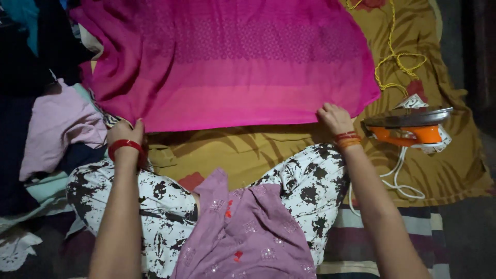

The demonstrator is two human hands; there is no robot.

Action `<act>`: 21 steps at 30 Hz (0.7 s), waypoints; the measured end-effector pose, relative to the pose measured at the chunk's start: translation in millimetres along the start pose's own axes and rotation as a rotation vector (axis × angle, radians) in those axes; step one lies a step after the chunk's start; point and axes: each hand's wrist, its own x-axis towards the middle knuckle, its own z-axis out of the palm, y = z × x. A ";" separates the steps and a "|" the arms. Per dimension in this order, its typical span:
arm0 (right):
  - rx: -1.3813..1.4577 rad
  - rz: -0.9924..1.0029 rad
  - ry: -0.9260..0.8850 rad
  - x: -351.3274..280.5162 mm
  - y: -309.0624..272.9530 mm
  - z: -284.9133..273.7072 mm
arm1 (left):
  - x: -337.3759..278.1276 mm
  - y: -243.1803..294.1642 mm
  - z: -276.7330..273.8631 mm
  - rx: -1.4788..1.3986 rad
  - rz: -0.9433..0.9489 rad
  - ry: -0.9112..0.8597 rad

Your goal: The person is ironing a pink saree/garment on a bed.

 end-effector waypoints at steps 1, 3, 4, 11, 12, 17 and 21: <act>-0.052 -0.013 -0.025 -4.6 4.4 -8.0 | 0.5 2.5 -1.8 0.190 0.056 -0.052; -0.098 -0.024 -0.056 -18.4 14.9 -0.5 | -2.6 2.2 -4.5 0.387 0.110 -0.110; -0.068 -0.015 -0.113 -26.6 24.1 12.6 | -2.9 4.0 -4.0 0.456 0.099 -0.184; 0.050 0.096 -0.253 -44.4 13.7 -5.2 | -22.7 -6.4 6.2 0.682 0.076 -0.337; 0.051 0.098 -0.254 -42.9 12.9 -8.8 | -27.8 5.7 -1.9 0.684 0.077 -0.339; 0.006 0.245 -0.442 -32.2 8.0 -23.4 | -44.4 63.9 -55.9 0.801 -0.025 -0.359; 0.084 0.151 -0.101 5.6 -45.8 -13.7 | -53.9 85.0 -17.2 0.704 0.072 -0.216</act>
